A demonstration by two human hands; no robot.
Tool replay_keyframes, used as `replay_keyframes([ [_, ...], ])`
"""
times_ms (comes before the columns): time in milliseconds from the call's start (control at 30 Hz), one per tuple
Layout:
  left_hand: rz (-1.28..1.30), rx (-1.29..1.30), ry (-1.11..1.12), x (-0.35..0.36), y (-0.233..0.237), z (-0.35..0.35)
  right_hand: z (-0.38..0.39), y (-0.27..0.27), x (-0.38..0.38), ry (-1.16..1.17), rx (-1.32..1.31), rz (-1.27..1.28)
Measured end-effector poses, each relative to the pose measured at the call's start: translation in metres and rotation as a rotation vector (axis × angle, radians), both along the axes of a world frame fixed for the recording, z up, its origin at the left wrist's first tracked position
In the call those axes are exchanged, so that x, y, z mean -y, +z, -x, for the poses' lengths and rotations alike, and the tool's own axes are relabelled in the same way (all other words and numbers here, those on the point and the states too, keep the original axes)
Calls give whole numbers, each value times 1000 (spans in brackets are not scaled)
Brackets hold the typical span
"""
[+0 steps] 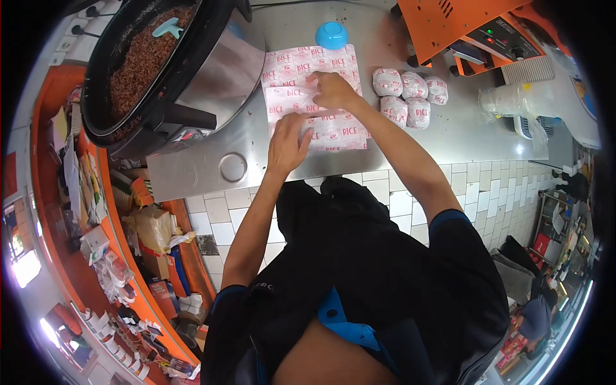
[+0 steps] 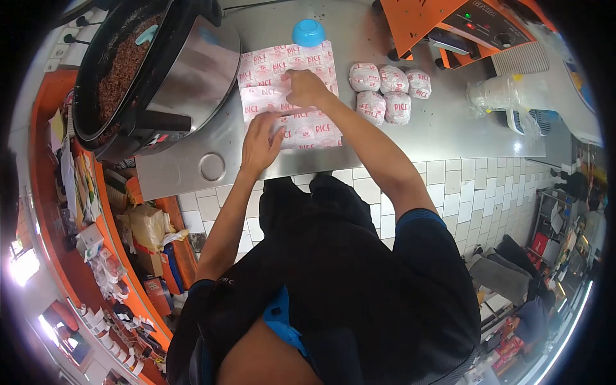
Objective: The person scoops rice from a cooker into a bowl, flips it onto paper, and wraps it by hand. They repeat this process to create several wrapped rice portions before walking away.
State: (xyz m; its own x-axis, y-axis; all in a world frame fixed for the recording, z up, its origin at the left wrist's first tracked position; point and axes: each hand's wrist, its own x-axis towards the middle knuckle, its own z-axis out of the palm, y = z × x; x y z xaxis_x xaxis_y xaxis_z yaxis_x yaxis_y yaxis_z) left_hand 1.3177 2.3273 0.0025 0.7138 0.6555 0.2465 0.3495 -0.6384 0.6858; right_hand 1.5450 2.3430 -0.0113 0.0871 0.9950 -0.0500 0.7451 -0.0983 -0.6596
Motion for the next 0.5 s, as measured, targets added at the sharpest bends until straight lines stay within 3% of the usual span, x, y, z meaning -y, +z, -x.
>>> replay_keyframes([
  [100,24,144,146,3,11,-13,4,-3,11,37,135,-81],
  [167,-316,107,319,8,43,-17,40,51,49,26,316,44],
  [300,-554,-200,236,11,40,11,96,25,135,72,477,-391],
  [367,-610,-165,358,17,21,30,97,17,147,63,391,-326],
  [400,-606,-166,349,25,20,25,98,11,154,51,297,-258],
  [467,-61,-82,112,49,21,15,94,-8,170,62,308,-253],
  [500,-36,-67,178,44,3,20,89,-19,178,18,281,-271],
])
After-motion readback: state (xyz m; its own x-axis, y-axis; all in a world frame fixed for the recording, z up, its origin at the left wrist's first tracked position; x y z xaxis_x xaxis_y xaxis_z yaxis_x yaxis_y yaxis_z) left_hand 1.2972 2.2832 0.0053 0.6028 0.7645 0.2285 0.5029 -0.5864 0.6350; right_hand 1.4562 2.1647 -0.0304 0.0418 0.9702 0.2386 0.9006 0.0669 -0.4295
